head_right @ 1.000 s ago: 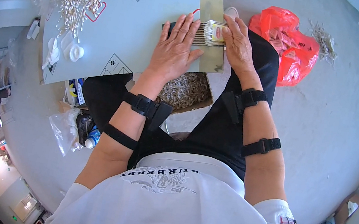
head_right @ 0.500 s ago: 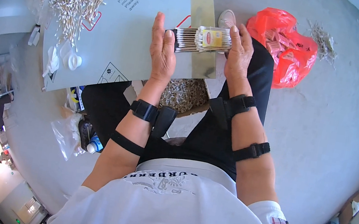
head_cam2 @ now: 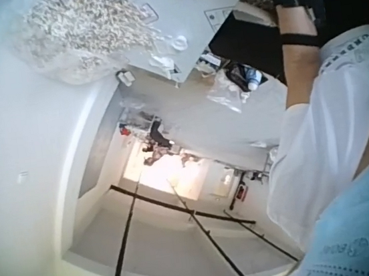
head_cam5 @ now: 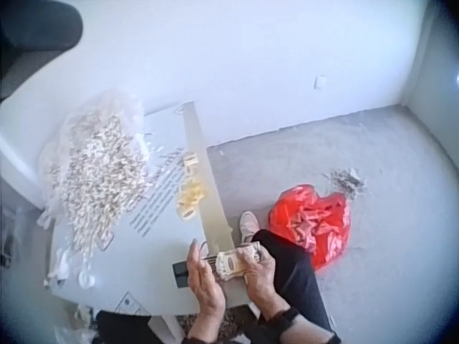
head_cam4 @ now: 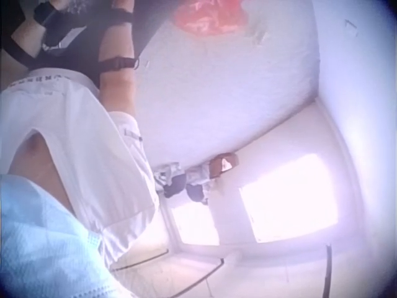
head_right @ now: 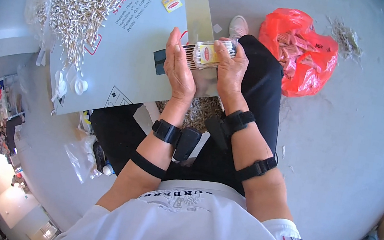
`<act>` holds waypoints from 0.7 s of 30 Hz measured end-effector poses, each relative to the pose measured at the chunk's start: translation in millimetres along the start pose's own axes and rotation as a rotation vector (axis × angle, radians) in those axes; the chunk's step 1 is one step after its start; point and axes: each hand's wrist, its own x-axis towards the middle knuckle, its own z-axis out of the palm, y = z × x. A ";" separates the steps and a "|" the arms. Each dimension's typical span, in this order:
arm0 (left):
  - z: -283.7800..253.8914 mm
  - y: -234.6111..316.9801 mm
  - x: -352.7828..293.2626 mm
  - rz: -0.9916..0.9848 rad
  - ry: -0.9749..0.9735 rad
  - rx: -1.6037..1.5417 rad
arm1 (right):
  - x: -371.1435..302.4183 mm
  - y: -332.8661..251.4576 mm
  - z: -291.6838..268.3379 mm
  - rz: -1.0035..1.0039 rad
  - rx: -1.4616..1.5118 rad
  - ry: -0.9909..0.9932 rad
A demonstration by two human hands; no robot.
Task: Placing cotton swabs into small plastic packets and sealing them.
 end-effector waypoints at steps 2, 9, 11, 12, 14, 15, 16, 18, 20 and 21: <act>2.9 1.4 -0.8 -0.021 0.000 -0.035 | -0.4 -1.2 0.2 -0.014 -0.051 0.003; 10.2 1.6 -1.4 -0.063 0.092 -0.183 | -4.8 -2.3 -1.2 0.048 0.037 0.093; 10.6 2.6 -1.8 -0.062 0.092 -0.195 | -8.4 -2.4 -2.0 0.063 0.110 0.075; 11.2 3.0 -2.0 -0.062 0.094 -0.208 | -9.7 -2.7 -1.3 0.062 0.112 0.076; 13.1 3.9 -2.0 -0.067 0.101 -0.232 | -11.4 -3.1 1.3 0.056 0.096 0.096; 14.0 4.2 -2.1 -0.074 0.107 -0.258 | -11.4 -2.9 1.5 0.054 0.098 0.098; 15.4 4.5 -2.4 -0.073 0.104 -0.258 | -11.6 -2.6 1.6 0.054 0.122 0.089; 19.6 4.6 -3.4 -0.069 0.115 -0.267 | -11.2 -2.1 1.5 0.052 0.148 0.080; 23.5 4.3 -4.7 -0.068 0.101 -0.242 | -10.1 -1.8 0.7 0.054 0.095 0.068; 25.0 5.2 -5.1 -0.068 0.090 -0.215 | -10.8 -2.9 1.6 0.053 0.096 0.069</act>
